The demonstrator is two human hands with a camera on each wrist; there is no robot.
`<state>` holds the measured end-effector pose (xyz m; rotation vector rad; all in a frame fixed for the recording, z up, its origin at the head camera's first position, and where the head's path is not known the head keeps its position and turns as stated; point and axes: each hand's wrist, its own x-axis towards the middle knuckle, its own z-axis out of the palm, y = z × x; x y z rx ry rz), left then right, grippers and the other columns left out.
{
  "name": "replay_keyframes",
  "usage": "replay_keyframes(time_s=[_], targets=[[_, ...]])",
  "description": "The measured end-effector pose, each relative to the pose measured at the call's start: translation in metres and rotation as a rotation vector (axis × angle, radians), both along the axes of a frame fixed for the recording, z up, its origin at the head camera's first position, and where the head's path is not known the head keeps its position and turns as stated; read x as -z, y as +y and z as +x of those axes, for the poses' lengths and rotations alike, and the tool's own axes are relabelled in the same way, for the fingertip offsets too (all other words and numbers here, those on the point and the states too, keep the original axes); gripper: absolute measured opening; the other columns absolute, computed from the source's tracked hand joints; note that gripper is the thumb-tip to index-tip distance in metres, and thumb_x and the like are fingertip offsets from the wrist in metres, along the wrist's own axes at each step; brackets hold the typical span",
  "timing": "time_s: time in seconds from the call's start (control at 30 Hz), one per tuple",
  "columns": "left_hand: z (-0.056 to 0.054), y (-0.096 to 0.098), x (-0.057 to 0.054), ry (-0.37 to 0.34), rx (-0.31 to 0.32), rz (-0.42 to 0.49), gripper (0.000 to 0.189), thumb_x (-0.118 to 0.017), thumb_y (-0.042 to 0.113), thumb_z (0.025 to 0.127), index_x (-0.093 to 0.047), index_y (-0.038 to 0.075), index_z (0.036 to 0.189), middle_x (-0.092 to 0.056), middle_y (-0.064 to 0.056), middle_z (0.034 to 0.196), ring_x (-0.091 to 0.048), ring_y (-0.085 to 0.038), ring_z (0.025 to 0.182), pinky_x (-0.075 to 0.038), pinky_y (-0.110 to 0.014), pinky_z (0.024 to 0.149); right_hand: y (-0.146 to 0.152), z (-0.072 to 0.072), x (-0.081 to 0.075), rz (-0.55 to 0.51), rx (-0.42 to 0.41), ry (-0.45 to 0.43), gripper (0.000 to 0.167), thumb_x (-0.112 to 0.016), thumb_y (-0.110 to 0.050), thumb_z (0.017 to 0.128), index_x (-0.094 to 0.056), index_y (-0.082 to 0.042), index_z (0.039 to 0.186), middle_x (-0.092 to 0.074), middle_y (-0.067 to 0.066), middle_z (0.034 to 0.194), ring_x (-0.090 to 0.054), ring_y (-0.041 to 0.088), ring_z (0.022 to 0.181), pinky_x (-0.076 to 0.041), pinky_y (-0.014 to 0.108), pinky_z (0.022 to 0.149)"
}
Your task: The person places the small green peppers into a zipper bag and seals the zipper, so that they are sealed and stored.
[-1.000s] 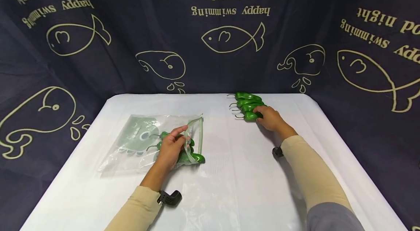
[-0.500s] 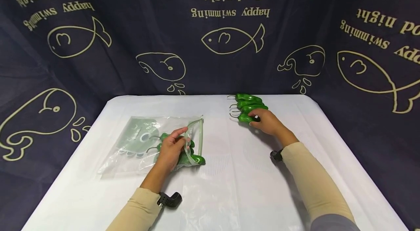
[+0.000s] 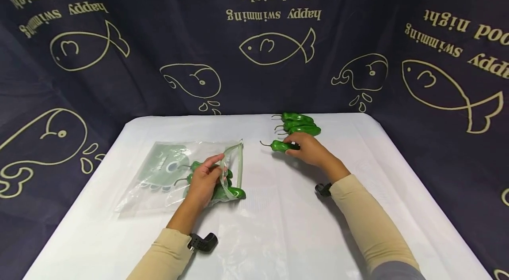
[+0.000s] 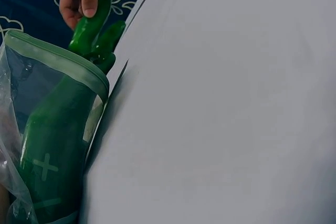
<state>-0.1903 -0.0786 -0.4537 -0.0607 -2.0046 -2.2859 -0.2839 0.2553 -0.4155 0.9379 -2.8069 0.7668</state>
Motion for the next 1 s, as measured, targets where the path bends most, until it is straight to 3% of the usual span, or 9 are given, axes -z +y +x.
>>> replay_keyframes(time_s=[0.23, 0.57, 1.0], targets=[[0.0, -0.001, 0.0, 0.009, 0.005, 0.027, 0.042, -0.051, -0.011, 0.09, -0.062, -0.004, 0.13, -0.056, -0.02, 0.126, -0.062, -0.012, 0.084, -0.051, -0.018, 0.065, -0.021, 0.006, -0.001, -0.013, -0.072, 0.04, 0.029, -0.078, -0.016, 0.086, -0.072, -0.008, 0.114, -0.069, 0.004, 0.113, -0.062, 0.026, 0.104, -0.05, 0.044, 0.089], [0.001, -0.001, -0.001, 0.024, -0.01, 0.002, 0.042, -0.052, -0.011, 0.088, -0.064, -0.002, 0.128, -0.06, -0.02, 0.117, -0.058, -0.012, 0.079, -0.048, -0.017, 0.062, -0.057, 0.016, 0.0, -0.01, -0.141, -0.015, 0.029, -0.075, -0.02, 0.089, -0.071, -0.011, 0.117, -0.068, 0.001, 0.112, -0.061, 0.02, 0.099, -0.051, 0.04, 0.086], [0.001, -0.002, -0.003, 0.004, -0.006, 0.002, 0.043, -0.052, -0.012, 0.089, -0.061, -0.005, 0.13, -0.059, -0.024, 0.118, -0.055, -0.01, 0.075, -0.045, -0.017, 0.059, -0.097, 0.012, 0.01, -0.025, -0.229, -0.013, 0.022, -0.074, -0.023, 0.09, -0.072, -0.014, 0.111, -0.068, -0.004, 0.102, -0.061, 0.015, 0.09, -0.052, 0.034, 0.077]])
